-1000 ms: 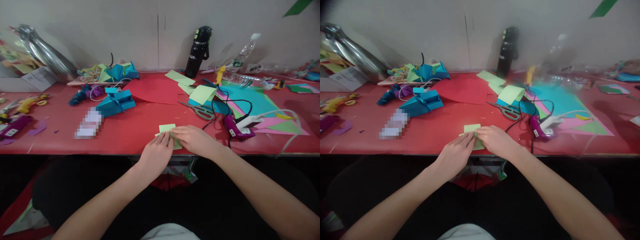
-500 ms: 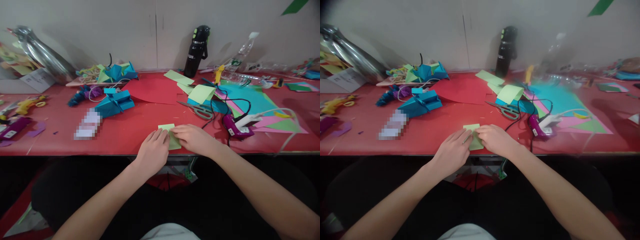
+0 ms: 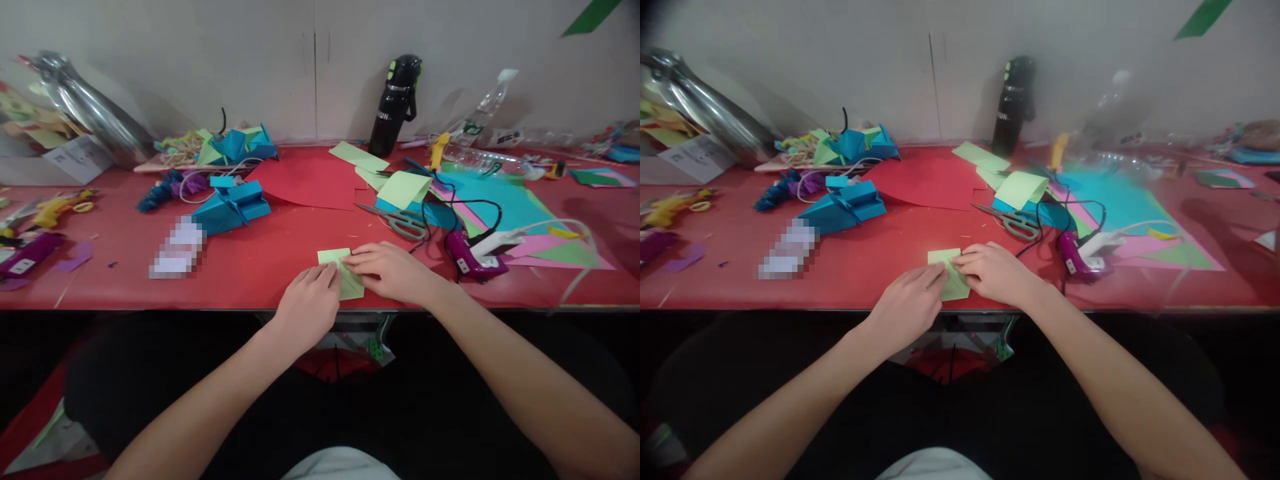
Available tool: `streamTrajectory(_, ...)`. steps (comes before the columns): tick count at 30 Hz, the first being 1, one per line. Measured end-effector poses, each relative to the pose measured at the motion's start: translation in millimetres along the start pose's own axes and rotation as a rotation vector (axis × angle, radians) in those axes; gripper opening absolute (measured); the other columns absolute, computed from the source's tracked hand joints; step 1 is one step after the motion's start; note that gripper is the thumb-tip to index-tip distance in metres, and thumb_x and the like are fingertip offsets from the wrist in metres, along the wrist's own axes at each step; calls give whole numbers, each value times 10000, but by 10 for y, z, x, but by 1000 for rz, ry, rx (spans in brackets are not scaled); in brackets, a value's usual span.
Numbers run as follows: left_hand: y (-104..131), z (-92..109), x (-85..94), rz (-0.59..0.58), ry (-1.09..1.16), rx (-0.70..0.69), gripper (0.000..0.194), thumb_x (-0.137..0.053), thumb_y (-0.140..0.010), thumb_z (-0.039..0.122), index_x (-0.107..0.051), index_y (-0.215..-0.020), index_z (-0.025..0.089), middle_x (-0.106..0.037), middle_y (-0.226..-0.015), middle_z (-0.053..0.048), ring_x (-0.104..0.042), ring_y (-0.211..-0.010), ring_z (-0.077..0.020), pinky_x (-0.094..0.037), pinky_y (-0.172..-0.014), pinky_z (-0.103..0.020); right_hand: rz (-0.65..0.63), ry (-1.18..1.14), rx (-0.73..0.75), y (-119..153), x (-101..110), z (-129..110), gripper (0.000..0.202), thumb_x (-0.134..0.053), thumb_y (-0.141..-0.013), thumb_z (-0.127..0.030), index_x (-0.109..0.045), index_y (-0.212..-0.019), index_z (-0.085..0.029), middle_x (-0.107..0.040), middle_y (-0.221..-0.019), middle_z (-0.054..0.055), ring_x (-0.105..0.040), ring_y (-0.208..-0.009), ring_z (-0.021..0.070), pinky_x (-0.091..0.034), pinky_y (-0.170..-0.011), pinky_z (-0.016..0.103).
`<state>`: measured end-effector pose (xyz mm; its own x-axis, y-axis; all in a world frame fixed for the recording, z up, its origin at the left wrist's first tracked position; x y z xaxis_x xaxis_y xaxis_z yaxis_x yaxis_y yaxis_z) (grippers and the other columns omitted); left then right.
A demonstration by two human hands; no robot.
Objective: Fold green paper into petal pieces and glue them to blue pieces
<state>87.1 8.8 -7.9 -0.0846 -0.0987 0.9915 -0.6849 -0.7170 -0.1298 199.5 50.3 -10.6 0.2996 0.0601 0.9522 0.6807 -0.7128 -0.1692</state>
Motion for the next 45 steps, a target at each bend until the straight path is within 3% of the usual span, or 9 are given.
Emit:
streamTrajectory(7,-5,-14,13,39,50,0,393,-477,-905,101,-610,-1271,48,-648,-1304,-207,-652,-1151,-312,-551,-987,-457,28,17,32,19,-7,-89,379,-545,-879,-95,-732,-1173,-245,-727,-1278,52,-642,-1203,271,-511,-976,476)
streamTrajectory(11,-15,-7,20,41,78,-9,406,-454,-905,88,-605,-1273,6,-657,-1247,-210,-610,-1201,-320,-508,-1058,-453,73,0,33,46,-30,-167,648,-484,-830,-31,-500,-1457,-194,-641,-1393,117,-598,-1280,265,-488,-1042,469)
streamTrajectory(14,-22,-25,19,3,96,-5,415,-453,-898,85,-597,-1280,6,-652,-1214,-199,-632,-1128,-314,-529,-1017,-452,75,0,36,52,-58,-199,720,-459,-819,-16,-392,-1521,-159,-620,-1405,157,-590,-1290,272,-492,-1038,477)
streamTrajectory(23,-1,-124,66,-27,132,-22,334,-445,-941,139,-613,-1228,117,-603,-1288,-161,-660,-1019,-271,-536,-940,-446,-7,41,-70,25,26,-12,526,-484,-832,-50,-660,-1301,-212,-682,-1352,81,-590,-1307,255,-451,-1098,476)
streamTrajectory(31,-7,-186,85,-51,140,11,396,-439,-951,174,-531,-1331,109,-661,-1214,-116,-664,-1005,-273,-511,-929,-448,-44,92,-155,104,116,75,473,-496,-865,-112,-709,-1277,-203,-673,-1364,88,-601,-1303,280,-457,-1107,486)
streamTrajectory(36,5,-211,67,-46,156,-1,396,-480,-962,253,-552,-1330,128,-618,-1323,-123,-629,-1125,-297,-481,-993,-464,-34,53,-176,85,115,79,451,-491,-871,-114,-724,-1243,-221,-696,-1330,64,-624,-1267,277,-465,-1095,478)
streamTrajectory(41,7,-216,76,-29,195,-11,464,-523,-982,441,-576,-1325,134,-619,-1310,-137,-608,-1154,-317,-475,-1001,-472,141,-211,-297,103,79,176,351,-547,-935,-237,-647,-1272,-237,-718,-1250,62,-667,-1144,251,-529,-990,429)
streamTrajectory(43,-5,-239,66,-27,222,0,437,-502,-999,454,-600,-1308,160,-624,-1286,-123,-613,-1134,-303,-482,-975,-459,271,-238,-356,104,79,202,355,-571,-951,-316,-605,-1285,-203,-704,-1181,99,-656,-1100,263,-526,-971,439)
streamTrajectory(45,-33,-289,38,-18,257,24,370,-460,-1028,413,-638,-1268,194,-632,-1252,-106,-617,-1110,-282,-491,-929,-435,285,-182,-404,72,13,209,342,-626,-924,-393,-637,-1193,-182,-673,-1138,125,-624,-1088,305,-509,-958,486)
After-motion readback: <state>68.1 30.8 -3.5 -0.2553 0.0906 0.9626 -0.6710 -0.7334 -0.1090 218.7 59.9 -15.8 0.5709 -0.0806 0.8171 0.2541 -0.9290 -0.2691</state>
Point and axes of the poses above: each hand's wrist, its own y-axis away from the middle knuckle, its own x-axis out of the back of the hand, z = x × y, the point moved 8 cm from there along -y, towards the middle knuckle
